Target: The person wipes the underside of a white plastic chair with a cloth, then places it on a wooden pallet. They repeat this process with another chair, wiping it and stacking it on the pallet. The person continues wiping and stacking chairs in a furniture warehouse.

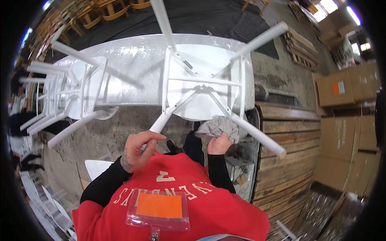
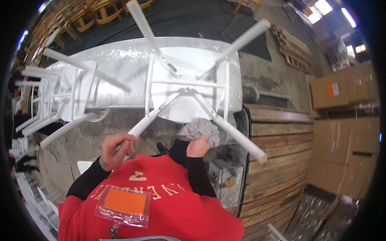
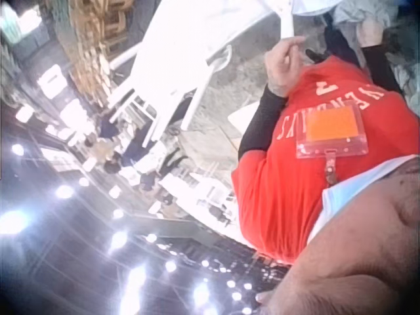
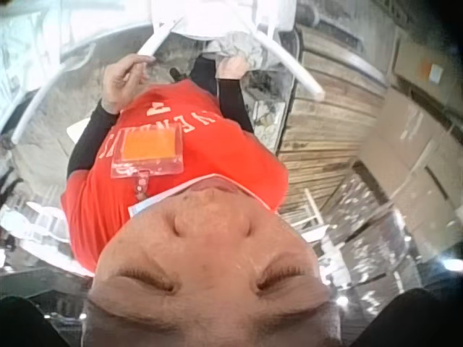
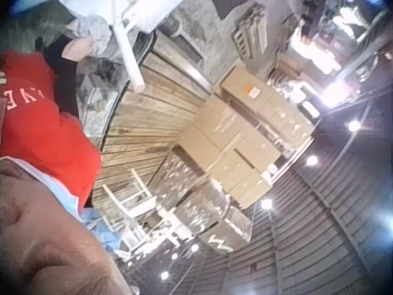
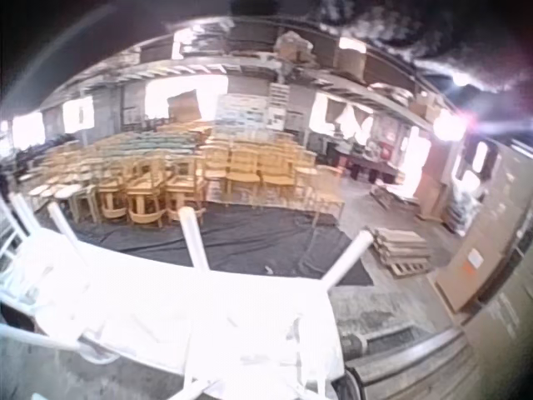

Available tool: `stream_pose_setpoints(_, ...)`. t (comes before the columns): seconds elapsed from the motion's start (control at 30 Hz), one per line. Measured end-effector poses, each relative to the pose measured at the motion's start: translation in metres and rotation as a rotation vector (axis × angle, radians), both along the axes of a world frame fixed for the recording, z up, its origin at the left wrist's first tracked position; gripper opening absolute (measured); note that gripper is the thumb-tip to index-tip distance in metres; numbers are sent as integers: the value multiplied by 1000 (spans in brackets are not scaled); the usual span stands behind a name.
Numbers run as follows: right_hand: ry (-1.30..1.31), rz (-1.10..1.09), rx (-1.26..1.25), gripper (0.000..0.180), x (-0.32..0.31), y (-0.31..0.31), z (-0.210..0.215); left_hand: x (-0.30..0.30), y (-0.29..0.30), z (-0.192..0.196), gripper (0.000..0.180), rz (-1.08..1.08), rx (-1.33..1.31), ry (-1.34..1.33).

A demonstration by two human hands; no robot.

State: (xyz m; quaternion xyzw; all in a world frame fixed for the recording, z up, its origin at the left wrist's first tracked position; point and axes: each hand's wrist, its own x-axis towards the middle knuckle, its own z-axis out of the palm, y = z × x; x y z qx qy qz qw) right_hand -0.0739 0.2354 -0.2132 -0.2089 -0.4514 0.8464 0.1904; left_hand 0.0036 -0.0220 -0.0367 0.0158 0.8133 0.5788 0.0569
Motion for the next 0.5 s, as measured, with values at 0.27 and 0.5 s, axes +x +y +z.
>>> stream_pose_setpoints(0.27,523,781,1781,42,-222,-43,-45,-6,8,3,22,120,163,8)
stream_pose_setpoints(0.5,718,1142,1999,57,-231,-158,-26,4,15,7,22,394,76,-4)
